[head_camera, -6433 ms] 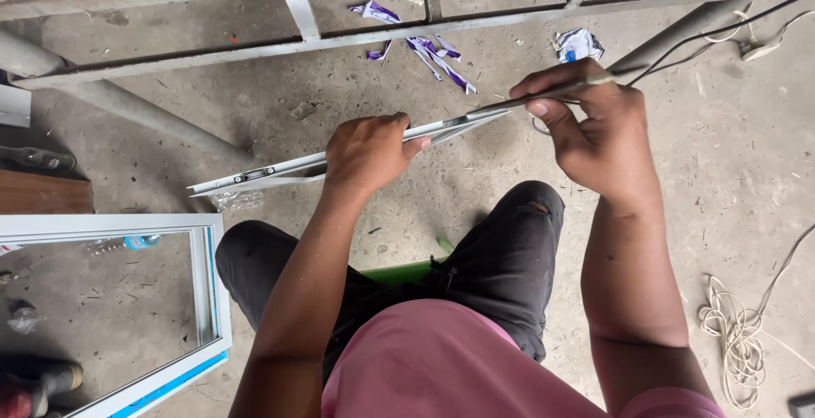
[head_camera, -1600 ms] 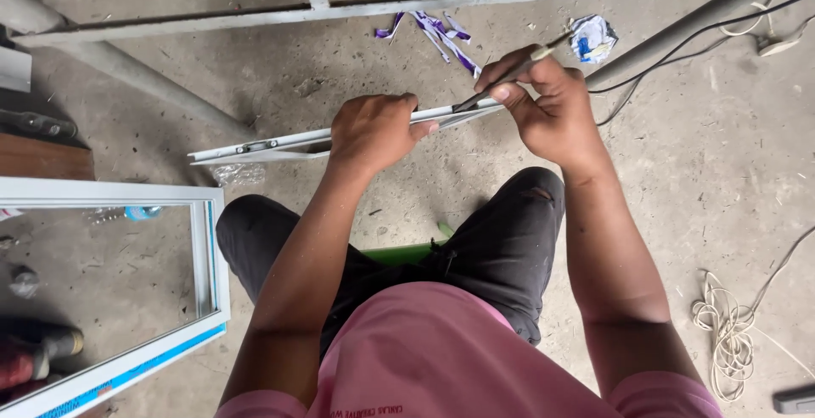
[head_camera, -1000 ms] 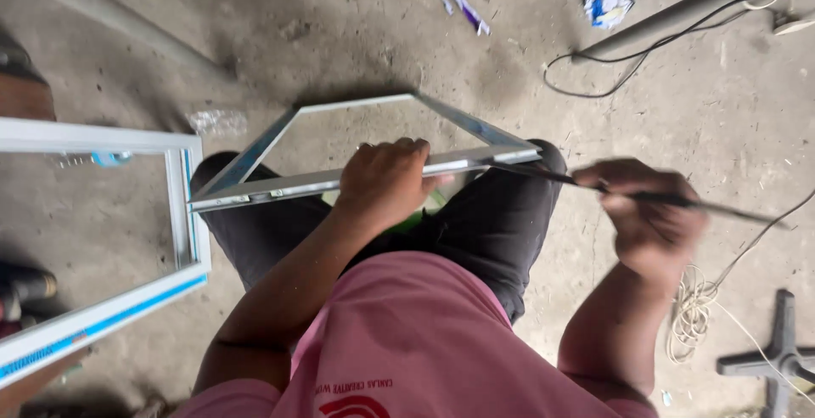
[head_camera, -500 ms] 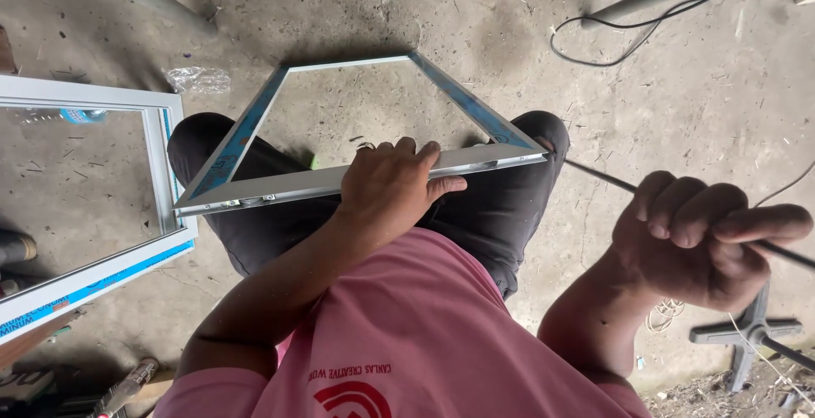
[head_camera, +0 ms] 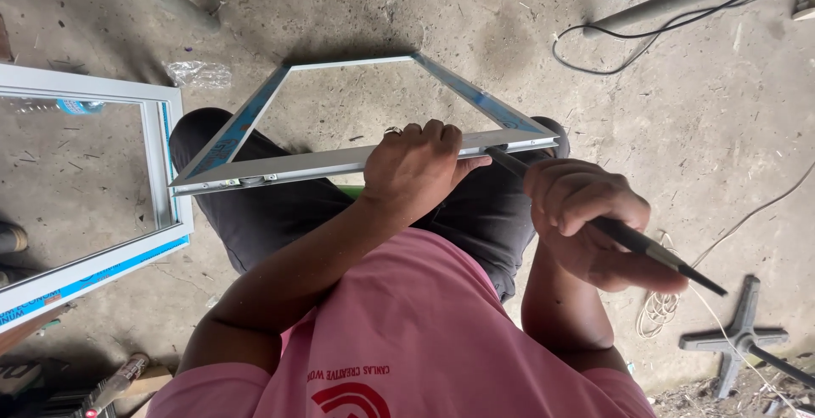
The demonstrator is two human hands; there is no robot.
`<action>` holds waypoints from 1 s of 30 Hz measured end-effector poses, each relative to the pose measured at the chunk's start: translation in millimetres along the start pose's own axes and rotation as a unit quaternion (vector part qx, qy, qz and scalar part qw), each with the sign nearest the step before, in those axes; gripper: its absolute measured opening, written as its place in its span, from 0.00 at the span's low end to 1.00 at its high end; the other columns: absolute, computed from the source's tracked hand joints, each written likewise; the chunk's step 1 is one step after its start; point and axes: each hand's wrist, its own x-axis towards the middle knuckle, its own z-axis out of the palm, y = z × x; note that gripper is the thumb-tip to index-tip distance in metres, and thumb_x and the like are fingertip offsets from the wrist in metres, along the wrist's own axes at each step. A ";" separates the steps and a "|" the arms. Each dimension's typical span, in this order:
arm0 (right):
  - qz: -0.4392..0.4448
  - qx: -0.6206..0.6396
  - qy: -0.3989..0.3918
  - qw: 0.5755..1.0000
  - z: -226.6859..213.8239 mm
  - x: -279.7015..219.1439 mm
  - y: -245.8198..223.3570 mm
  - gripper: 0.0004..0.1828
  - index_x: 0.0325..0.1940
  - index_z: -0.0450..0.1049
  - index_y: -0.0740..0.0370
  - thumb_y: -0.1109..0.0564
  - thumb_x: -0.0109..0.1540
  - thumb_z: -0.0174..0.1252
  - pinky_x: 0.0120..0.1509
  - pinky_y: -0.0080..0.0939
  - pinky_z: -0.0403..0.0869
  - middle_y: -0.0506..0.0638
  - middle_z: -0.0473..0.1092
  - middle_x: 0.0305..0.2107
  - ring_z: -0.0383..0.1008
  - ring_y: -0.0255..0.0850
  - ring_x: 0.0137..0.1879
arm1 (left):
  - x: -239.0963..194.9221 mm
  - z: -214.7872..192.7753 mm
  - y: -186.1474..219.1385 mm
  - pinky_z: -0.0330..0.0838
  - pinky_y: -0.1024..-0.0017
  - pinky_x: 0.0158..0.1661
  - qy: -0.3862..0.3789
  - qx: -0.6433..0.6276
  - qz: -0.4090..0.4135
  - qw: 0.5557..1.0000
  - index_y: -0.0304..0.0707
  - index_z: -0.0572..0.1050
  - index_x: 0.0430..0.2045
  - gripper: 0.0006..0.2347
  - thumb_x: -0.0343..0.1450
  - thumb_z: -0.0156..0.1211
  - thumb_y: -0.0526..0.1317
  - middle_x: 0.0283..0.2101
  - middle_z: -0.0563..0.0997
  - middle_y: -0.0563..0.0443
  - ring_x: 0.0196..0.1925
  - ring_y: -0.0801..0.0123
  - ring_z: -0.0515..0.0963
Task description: Smoothing the edges of an aluminum window frame using a hand file to remove burrs.
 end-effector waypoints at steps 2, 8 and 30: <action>0.000 0.013 0.009 1.000 0.9 -1.7 4.0 0.40 0.24 0.58 0.58 0.20 0.64 0.34 0.26 0.44 0.56 0.45 0.52 0.12 0.51 0.37 0.15 | 0.1 1.9 0.2 0.65 0.70 0.19 0.015 -0.002 0.004 1.000 0.50 0.72 0.17 0.25 0.73 0.56 0.68 0.19 0.71 0.57 0.17 0.67 0.75; -0.065 -0.108 0.048 0.991 8.0 -21.2 36.7 0.45 0.14 0.62 0.56 0.17 0.63 0.30 0.18 0.40 0.58 0.48 0.56 0.07 0.55 0.41 0.09 | 4.2 1.2 0.6 0.74 0.58 0.19 0.062 -0.084 0.004 0.995 0.38 0.77 0.21 0.18 0.70 0.60 0.55 0.17 0.73 0.51 0.18 0.55 0.80; -0.037 0.004 0.023 0.999 3.4 -0.5 33.5 0.42 0.21 0.63 0.59 0.20 0.65 0.34 0.20 0.37 0.54 0.44 0.52 0.09 0.50 0.34 0.13 | 15.8 -1.3 1.1 0.72 0.54 0.20 0.095 -0.098 -0.040 0.990 0.37 0.77 0.18 0.16 0.67 0.59 0.51 0.16 0.73 0.47 0.17 0.49 0.79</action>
